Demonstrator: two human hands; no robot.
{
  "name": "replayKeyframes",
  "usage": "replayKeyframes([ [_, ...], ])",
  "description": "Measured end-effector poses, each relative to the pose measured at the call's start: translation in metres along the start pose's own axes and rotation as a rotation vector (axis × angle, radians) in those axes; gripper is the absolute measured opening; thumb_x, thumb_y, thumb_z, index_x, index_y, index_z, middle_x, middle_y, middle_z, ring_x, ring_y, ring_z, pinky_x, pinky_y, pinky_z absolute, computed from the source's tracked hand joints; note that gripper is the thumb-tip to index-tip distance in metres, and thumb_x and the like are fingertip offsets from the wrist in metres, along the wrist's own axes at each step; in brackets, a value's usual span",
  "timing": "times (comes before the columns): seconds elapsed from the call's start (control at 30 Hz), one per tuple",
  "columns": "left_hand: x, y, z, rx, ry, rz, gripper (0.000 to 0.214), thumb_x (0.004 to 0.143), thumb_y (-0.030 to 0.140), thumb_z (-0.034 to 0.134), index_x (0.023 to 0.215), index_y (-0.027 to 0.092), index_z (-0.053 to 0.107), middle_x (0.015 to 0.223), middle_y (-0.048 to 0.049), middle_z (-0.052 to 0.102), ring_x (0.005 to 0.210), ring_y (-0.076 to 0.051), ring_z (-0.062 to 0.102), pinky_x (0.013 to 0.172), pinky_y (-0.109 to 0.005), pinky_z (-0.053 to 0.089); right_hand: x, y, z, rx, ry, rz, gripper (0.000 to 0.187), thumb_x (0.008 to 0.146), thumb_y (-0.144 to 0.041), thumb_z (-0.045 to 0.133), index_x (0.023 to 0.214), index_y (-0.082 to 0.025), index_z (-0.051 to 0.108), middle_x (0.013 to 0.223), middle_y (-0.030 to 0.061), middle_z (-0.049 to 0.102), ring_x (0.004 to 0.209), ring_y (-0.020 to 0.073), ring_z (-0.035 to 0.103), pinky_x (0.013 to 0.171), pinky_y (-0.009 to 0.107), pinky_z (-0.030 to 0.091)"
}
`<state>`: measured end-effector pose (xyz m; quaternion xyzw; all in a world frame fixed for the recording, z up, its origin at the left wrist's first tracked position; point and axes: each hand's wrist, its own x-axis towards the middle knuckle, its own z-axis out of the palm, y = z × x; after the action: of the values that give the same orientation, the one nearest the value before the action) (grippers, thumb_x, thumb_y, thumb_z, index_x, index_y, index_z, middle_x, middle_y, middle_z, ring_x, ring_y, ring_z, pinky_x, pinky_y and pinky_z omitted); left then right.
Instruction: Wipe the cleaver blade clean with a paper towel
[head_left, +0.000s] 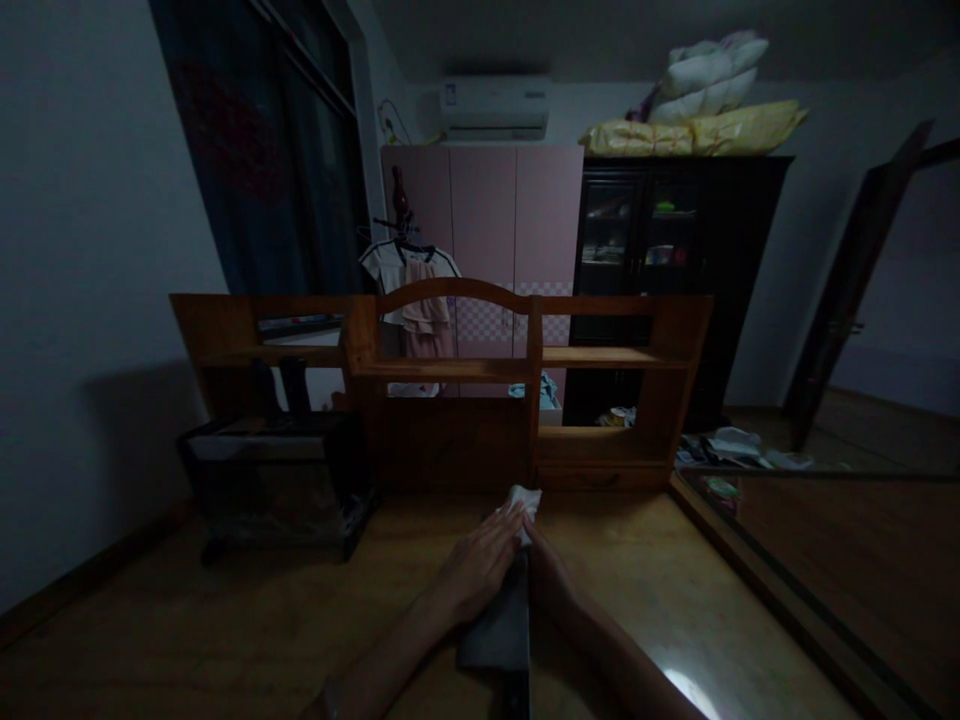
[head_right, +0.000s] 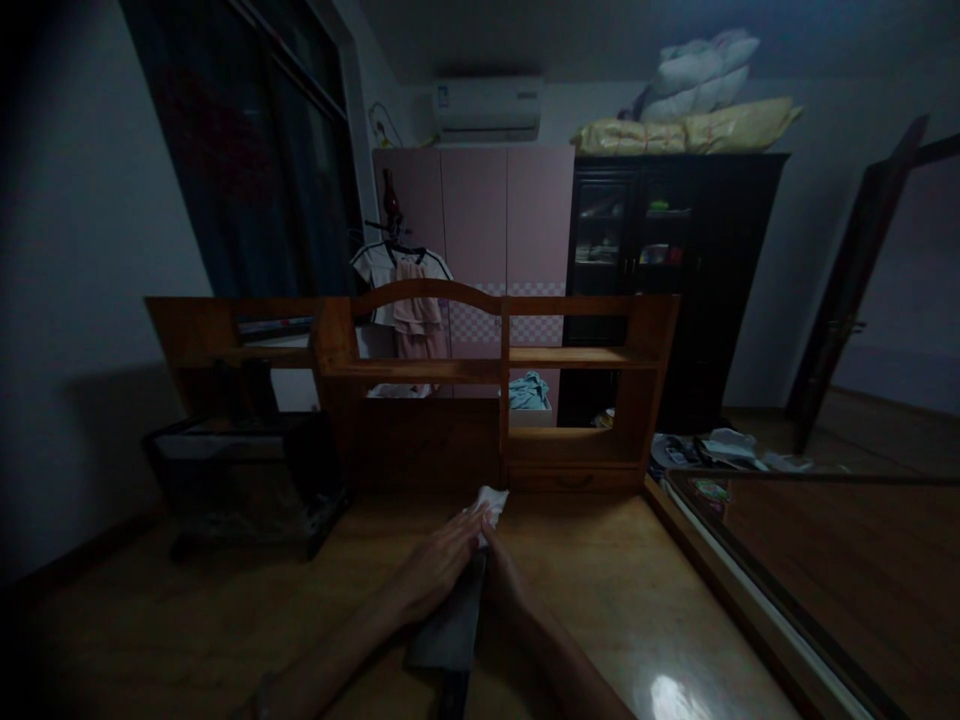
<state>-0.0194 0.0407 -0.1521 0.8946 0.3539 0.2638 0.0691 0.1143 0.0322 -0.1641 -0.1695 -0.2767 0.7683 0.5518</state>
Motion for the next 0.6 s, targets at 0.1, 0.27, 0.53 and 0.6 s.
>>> replayKeyframes([
  [0.1, -0.002, -0.004, -0.001, 0.013, -0.007, -0.038, 0.047, 0.102, 0.034, 0.019, 0.146, 0.022, 0.031, 0.151, -0.0009, 0.029, 0.14, -0.012, 0.024, 0.118, -0.036, 0.022, 0.005, 0.002, 0.001, -0.003, -0.023, 0.017, 0.031, 0.07, -0.047, 0.075, 0.083, -0.019, 0.071, 0.09, 0.0079, 0.071, 0.106, 0.0236, 0.061, 0.091, 0.035, 0.048],
  [0.27, -0.005, -0.014, 0.002, 0.013, 0.021, -0.101, 0.047, 0.102, 0.037, 0.018, 0.141, 0.024, 0.041, 0.146, 0.0005, 0.04, 0.136, -0.012, 0.034, 0.117, -0.035, 0.026, 0.009, 0.002, -0.003, -0.011, -0.047, 0.051, 0.044, 0.066, -0.054, 0.076, 0.089, -0.017, 0.071, 0.09, 0.0082, 0.072, 0.102, 0.0244, 0.063, 0.092, 0.035, 0.046],
  [0.53, -0.005, -0.014, 0.0, 0.093, 0.165, -0.217, 0.043, 0.102, 0.036, 0.024, 0.123, 0.023, 0.059, 0.128, -0.0029, 0.059, 0.12, -0.017, 0.054, 0.105, -0.034, 0.039, -0.006, -0.015, 0.0, -0.105, 0.001, 0.219, 0.049, 0.08, -0.058, 0.062, 0.088, -0.01, 0.071, 0.073, 0.008, 0.071, 0.075, 0.0236, 0.068, 0.08, 0.034, 0.048],
  [0.6, -0.005, -0.012, -0.002, 0.094, 0.222, -0.251, 0.043, 0.102, 0.036, 0.025, 0.119, 0.022, 0.062, 0.125, -0.0036, 0.062, 0.117, -0.016, 0.057, 0.103, -0.032, 0.041, -0.009, -0.018, 0.001, -0.094, -0.001, 0.241, 0.05, 0.082, -0.057, 0.059, 0.088, -0.009, 0.071, 0.072, 0.0086, 0.071, 0.072, 0.0232, 0.068, 0.079, 0.034, 0.048],
])
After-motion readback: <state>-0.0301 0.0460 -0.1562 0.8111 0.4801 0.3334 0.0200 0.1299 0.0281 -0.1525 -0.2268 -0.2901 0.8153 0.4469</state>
